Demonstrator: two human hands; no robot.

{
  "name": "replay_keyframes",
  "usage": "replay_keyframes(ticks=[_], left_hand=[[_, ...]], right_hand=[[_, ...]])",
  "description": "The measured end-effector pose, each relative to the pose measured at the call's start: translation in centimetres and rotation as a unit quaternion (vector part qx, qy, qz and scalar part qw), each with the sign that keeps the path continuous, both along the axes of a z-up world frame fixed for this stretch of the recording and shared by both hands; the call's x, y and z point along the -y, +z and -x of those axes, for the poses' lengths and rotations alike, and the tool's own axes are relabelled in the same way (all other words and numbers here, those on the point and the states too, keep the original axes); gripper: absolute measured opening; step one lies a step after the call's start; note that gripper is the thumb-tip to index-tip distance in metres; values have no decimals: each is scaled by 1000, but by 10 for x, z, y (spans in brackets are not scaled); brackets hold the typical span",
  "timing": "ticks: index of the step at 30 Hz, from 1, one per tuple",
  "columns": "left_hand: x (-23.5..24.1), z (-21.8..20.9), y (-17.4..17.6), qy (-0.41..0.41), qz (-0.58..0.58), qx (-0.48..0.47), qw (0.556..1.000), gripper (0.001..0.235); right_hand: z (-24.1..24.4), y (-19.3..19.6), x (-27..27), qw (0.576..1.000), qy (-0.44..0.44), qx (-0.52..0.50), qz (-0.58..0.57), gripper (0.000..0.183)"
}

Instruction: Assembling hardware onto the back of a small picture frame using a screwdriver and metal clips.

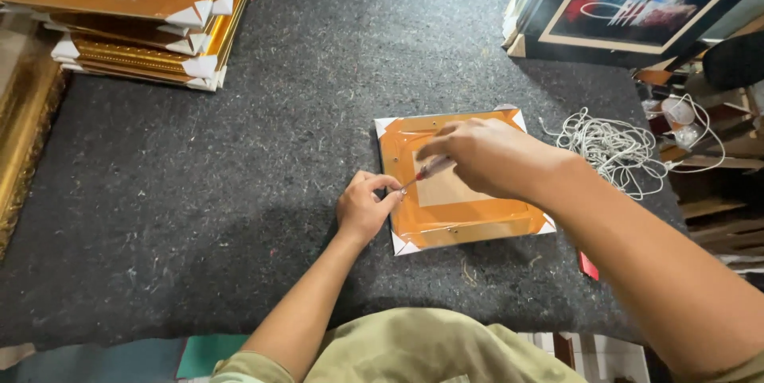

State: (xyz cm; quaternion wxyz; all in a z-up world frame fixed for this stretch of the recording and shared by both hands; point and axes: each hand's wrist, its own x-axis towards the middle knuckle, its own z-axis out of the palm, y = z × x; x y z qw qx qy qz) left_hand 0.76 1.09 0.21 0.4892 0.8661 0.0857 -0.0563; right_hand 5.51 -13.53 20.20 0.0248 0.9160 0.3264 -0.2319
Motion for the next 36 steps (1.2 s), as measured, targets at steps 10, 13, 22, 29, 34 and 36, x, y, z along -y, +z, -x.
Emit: replay_keyframes(ticks=[10, 13, 22, 29, 34, 36], left_hand=[[1, -2, 2, 6, -3, -15, 1000, 11], [2, 1, 1, 4, -3, -21, 1000, 12], [1, -1, -1, 7, 1, -19, 1000, 13], [3, -1, 6, 4, -3, -12, 1000, 12], [3, 2, 6, 6, -5, -9, 1000, 12], [3, 2, 7, 9, -9, -8, 1000, 13]], right_hand=[[-11, -18, -6, 969, -220, -107, 33, 26], [-6, -7, -6, 975, -184, -68, 108, 42], [8, 1, -7, 972, -147, -142, -114, 28], [-7, -40, -14, 985, -154, 43, 69, 43], [9, -25, -7, 986, -81, 111, 90, 27], [16, -11, -5, 995, 66, 76, -16, 16]])
